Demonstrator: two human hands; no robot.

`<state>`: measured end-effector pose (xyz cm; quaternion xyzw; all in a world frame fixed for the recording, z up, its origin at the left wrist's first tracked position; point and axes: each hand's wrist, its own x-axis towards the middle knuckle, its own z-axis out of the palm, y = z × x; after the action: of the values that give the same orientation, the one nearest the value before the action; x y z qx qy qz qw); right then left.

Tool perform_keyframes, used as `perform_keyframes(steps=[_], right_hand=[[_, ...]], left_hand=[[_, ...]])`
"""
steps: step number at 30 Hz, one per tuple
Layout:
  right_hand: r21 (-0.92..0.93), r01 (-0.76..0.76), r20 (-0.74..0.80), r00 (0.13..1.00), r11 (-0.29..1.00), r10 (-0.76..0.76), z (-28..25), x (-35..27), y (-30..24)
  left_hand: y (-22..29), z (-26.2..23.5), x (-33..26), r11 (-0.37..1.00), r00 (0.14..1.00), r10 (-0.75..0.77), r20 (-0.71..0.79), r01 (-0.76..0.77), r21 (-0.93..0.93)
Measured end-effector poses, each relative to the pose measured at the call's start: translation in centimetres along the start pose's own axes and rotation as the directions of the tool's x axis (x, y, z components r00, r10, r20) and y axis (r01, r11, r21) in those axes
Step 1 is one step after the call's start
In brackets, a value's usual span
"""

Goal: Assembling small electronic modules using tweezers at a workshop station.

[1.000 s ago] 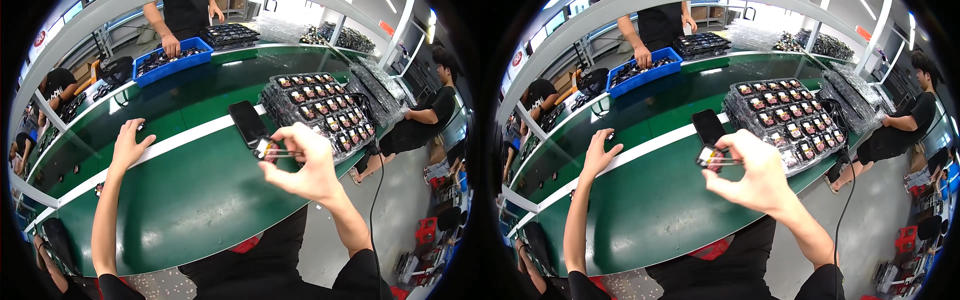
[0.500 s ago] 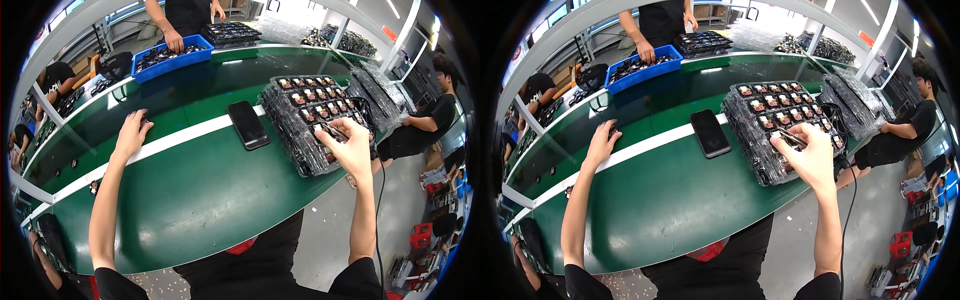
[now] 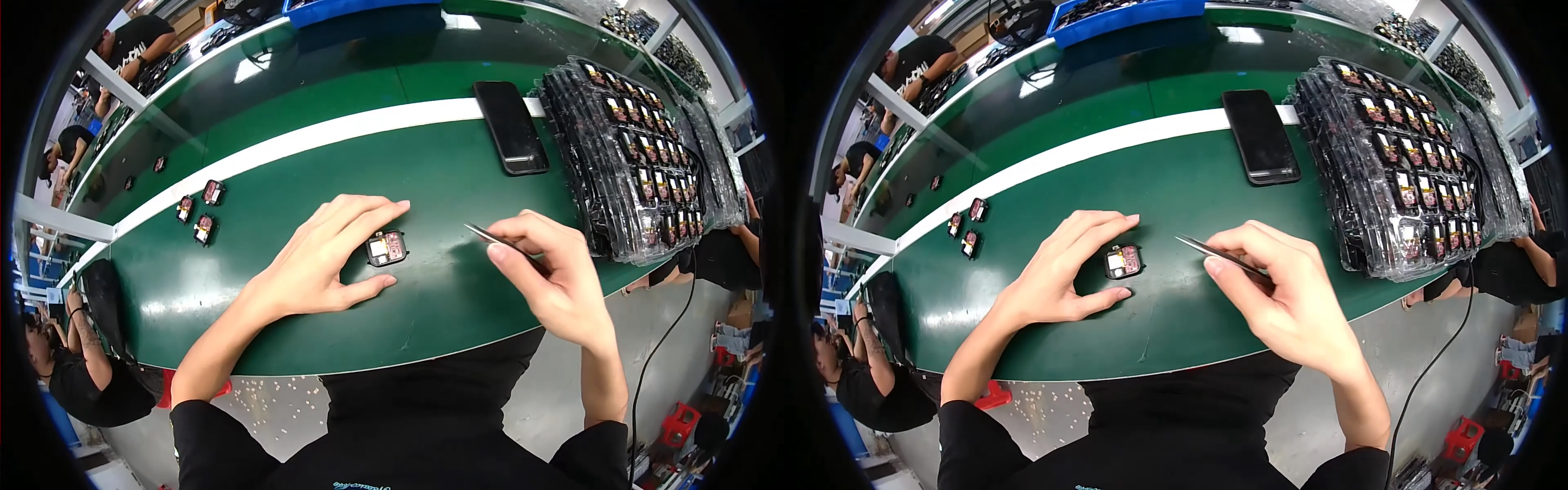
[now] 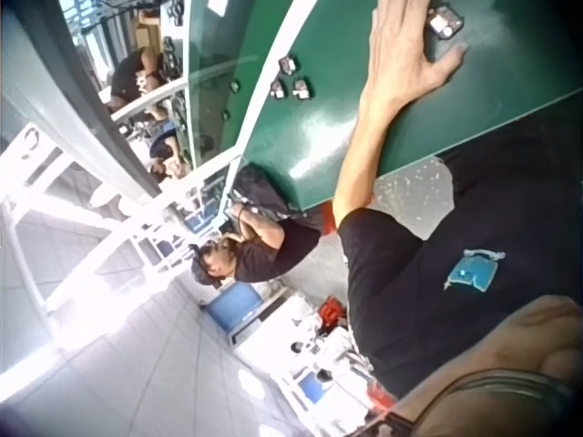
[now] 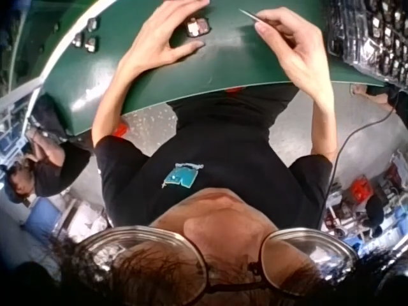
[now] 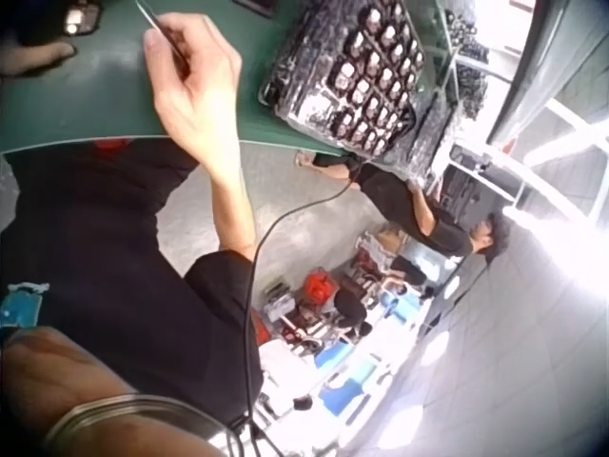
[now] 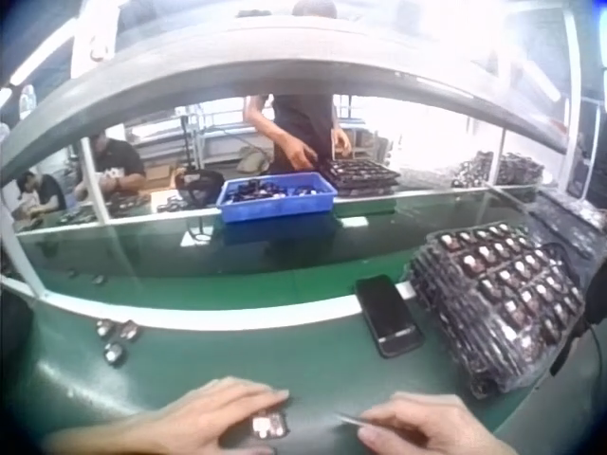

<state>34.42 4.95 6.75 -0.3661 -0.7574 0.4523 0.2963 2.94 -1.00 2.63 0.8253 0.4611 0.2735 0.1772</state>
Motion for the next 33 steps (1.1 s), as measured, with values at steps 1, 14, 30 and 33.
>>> perform_keyframes(steps=[1,14,30,33], right_hand=[[0.022,0.007,0.039,0.999,1.0,-0.008,1.1,0.5,0.5],[0.285,-0.039,0.023,0.999,0.958,0.034,6.4,1.6,4.5],[-0.105,0.172,-0.013,0.985,0.98,-0.174,7.2,2.2,4.3],[-0.116,0.16,-0.011,0.987,0.98,-0.162,7.1,2.3,4.1]], left_hand=[[-0.3,0.2,-0.4,0.999,0.999,-0.036,-0.007,0.036,0.026],[-1.4,0.5,-1.6,0.982,0.994,-0.111,0.025,0.113,-0.151],[-2.0,0.7,-1.1,0.984,0.993,-0.097,0.074,0.106,-0.14],[-2.1,0.6,-1.1,0.984,0.992,-0.098,0.079,0.109,-0.14]])
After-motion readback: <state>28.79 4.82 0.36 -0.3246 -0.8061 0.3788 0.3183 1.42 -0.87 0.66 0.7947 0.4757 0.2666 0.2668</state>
